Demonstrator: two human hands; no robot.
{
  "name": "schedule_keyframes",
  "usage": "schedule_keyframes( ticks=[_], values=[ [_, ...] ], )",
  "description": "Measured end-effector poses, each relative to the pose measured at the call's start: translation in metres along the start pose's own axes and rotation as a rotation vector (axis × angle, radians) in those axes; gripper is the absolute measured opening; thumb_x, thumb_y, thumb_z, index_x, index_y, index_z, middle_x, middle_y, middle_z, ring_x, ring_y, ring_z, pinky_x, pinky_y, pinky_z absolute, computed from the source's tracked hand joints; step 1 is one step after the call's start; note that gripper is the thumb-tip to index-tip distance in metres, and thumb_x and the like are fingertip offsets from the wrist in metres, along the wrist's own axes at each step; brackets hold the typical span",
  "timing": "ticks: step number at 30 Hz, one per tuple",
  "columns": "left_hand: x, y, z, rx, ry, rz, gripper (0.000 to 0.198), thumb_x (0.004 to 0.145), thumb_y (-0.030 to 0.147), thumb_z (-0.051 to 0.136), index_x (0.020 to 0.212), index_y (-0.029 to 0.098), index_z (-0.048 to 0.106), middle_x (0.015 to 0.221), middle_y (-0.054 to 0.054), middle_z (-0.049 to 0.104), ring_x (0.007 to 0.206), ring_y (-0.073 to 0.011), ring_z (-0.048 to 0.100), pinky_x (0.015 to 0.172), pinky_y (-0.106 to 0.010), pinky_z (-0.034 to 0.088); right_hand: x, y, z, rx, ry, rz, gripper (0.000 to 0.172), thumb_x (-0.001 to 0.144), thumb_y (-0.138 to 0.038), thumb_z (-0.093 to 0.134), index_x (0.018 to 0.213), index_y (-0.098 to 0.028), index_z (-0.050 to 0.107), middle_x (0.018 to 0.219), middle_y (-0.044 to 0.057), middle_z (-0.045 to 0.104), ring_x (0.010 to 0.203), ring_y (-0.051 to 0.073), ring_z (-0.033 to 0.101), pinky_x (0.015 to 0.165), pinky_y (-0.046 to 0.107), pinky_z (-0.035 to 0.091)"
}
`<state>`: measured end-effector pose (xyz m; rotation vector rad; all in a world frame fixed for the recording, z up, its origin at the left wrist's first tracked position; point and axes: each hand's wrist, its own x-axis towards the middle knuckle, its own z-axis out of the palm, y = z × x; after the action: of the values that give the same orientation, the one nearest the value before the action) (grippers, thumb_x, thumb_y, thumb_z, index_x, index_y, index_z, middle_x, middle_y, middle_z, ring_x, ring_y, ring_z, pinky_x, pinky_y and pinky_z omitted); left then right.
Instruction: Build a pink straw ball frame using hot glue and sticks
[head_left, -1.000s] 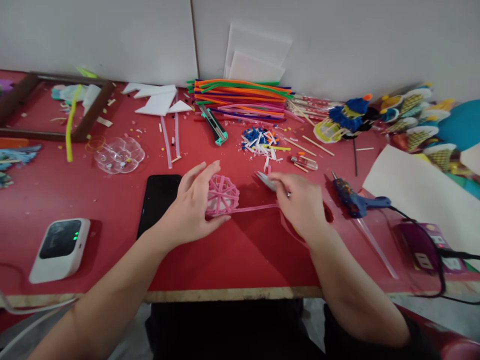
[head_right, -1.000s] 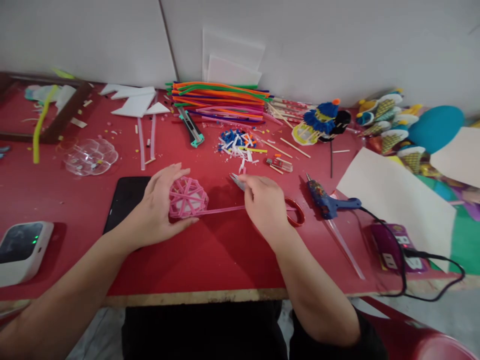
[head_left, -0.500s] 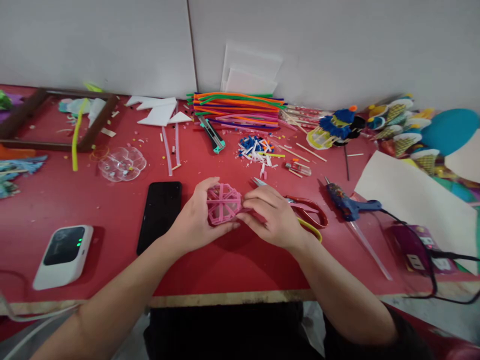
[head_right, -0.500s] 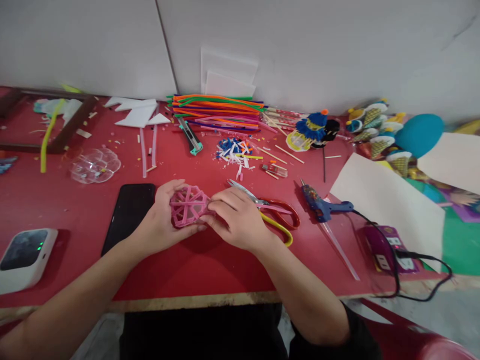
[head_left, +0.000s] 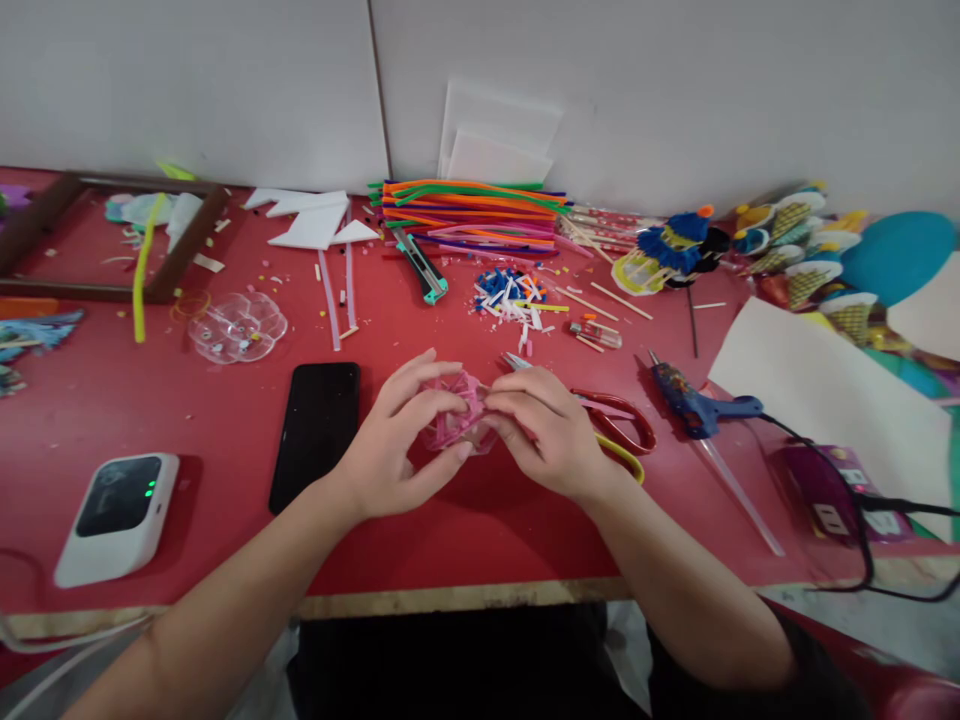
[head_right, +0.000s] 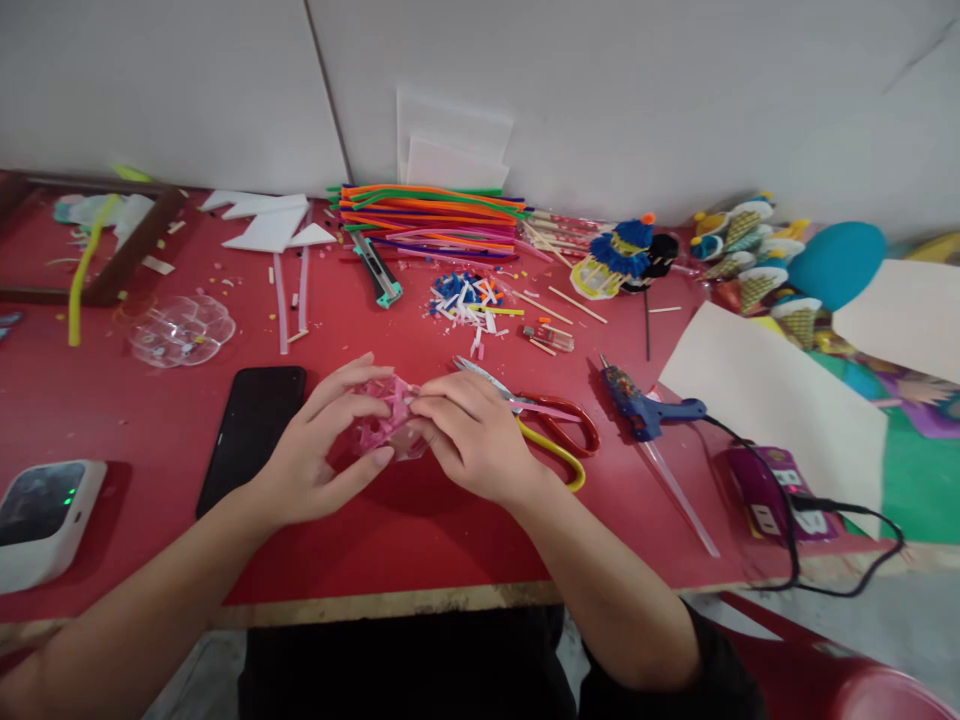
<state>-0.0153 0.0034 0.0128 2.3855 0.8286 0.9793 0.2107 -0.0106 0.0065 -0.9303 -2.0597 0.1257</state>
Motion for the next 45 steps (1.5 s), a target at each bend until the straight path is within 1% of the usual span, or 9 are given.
schedule_keyframes(
  ticks=[5,14,17,25,30,36,40,43,45],
  values=[
    [-0.001,-0.002,0.002,0.062,-0.009,0.044,0.033,0.091,0.022,0.066,0.122,0.021,0.056,0.141,-0.018,0.057,0.140,-0.0325,0.053,0.116,-0.053,0.047,0.000,0.000,-0.002,-0.043,-0.008,0.015,0.010,0.100,-0.019,0.059,0.101,-0.021,0.068,0.094,0.007,0.075,0.085,0.020,0.069,0.081,0.037,0.055],
    [0.000,-0.002,0.003,-0.018,-0.009,-0.022,0.023,0.093,0.020,0.062,0.116,0.019,0.060,0.138,-0.019,0.059,0.130,-0.0278,0.061,0.110,-0.045,0.052,0.003,-0.004,-0.005,-0.116,0.074,-0.017,0.001,0.096,-0.021,0.068,0.096,-0.021,0.068,0.080,0.002,0.075,0.073,0.016,0.068,0.074,0.033,0.055],
    [0.001,-0.002,0.003,-0.015,0.004,-0.039,0.020,0.093,0.018,0.060,0.113,0.018,0.061,0.136,-0.019,0.060,0.130,-0.0276,0.061,0.109,-0.044,0.053,0.004,-0.009,-0.005,-0.119,0.086,-0.030,0.002,0.094,-0.022,0.071,0.094,-0.021,0.068,0.076,0.000,0.072,0.070,0.015,0.066,0.070,0.031,0.054],
    [-0.001,-0.006,0.004,0.023,0.043,-0.018,0.029,0.091,0.013,0.060,0.119,0.019,0.057,0.138,-0.018,0.059,0.137,-0.0295,0.056,0.113,-0.049,0.050,0.004,-0.022,-0.007,-0.121,0.040,-0.106,0.004,0.094,-0.017,0.068,0.091,-0.019,0.068,0.071,0.000,0.069,0.063,0.014,0.058,0.063,0.030,0.051],
    [0.000,-0.005,0.004,0.077,0.078,-0.009,0.029,0.090,0.014,0.059,0.118,0.022,0.056,0.139,-0.017,0.056,0.134,-0.0293,0.057,0.111,-0.050,0.051,0.006,-0.028,-0.008,-0.065,-0.005,-0.153,0.002,0.093,-0.015,0.069,0.092,-0.016,0.071,0.072,0.002,0.071,0.062,0.014,0.059,0.060,0.030,0.051],
    [-0.002,-0.005,0.005,0.083,0.093,-0.048,0.027,0.092,0.019,0.060,0.119,0.024,0.057,0.154,-0.017,0.045,0.145,-0.0307,0.047,0.117,-0.053,0.045,0.001,-0.033,-0.003,-0.018,-0.021,-0.128,0.007,0.094,-0.015,0.067,0.098,-0.015,0.072,0.071,0.002,0.069,0.064,0.015,0.062,0.062,0.030,0.055],
    [-0.004,-0.010,0.004,0.103,0.094,-0.109,0.027,0.093,0.021,0.060,0.120,0.024,0.059,0.160,-0.015,0.041,0.150,-0.0337,0.041,0.120,-0.059,0.042,0.000,-0.036,0.003,0.005,-0.047,-0.080,0.013,0.095,-0.018,0.064,0.103,-0.012,0.072,0.076,0.005,0.073,0.065,0.016,0.065,0.060,0.030,0.056],
    [-0.003,-0.013,0.002,0.087,0.094,-0.128,0.026,0.093,0.024,0.061,0.119,0.024,0.060,0.158,-0.014,0.043,0.150,-0.0337,0.041,0.120,-0.059,0.042,0.008,-0.042,-0.006,0.012,-0.063,-0.013,0.017,0.097,-0.023,0.059,0.103,-0.015,0.073,0.087,0.008,0.076,0.075,0.020,0.070,0.071,0.035,0.060],
    [-0.002,-0.014,0.000,0.056,0.095,-0.108,0.025,0.093,0.024,0.062,0.118,0.025,0.061,0.158,-0.014,0.043,0.150,-0.0342,0.041,0.119,-0.059,0.043,0.013,-0.041,-0.026,-0.028,-0.052,0.065,0.020,0.099,-0.024,0.055,0.105,-0.020,0.073,0.096,0.008,0.078,0.088,0.022,0.073,0.084,0.040,0.061]
  ],
)
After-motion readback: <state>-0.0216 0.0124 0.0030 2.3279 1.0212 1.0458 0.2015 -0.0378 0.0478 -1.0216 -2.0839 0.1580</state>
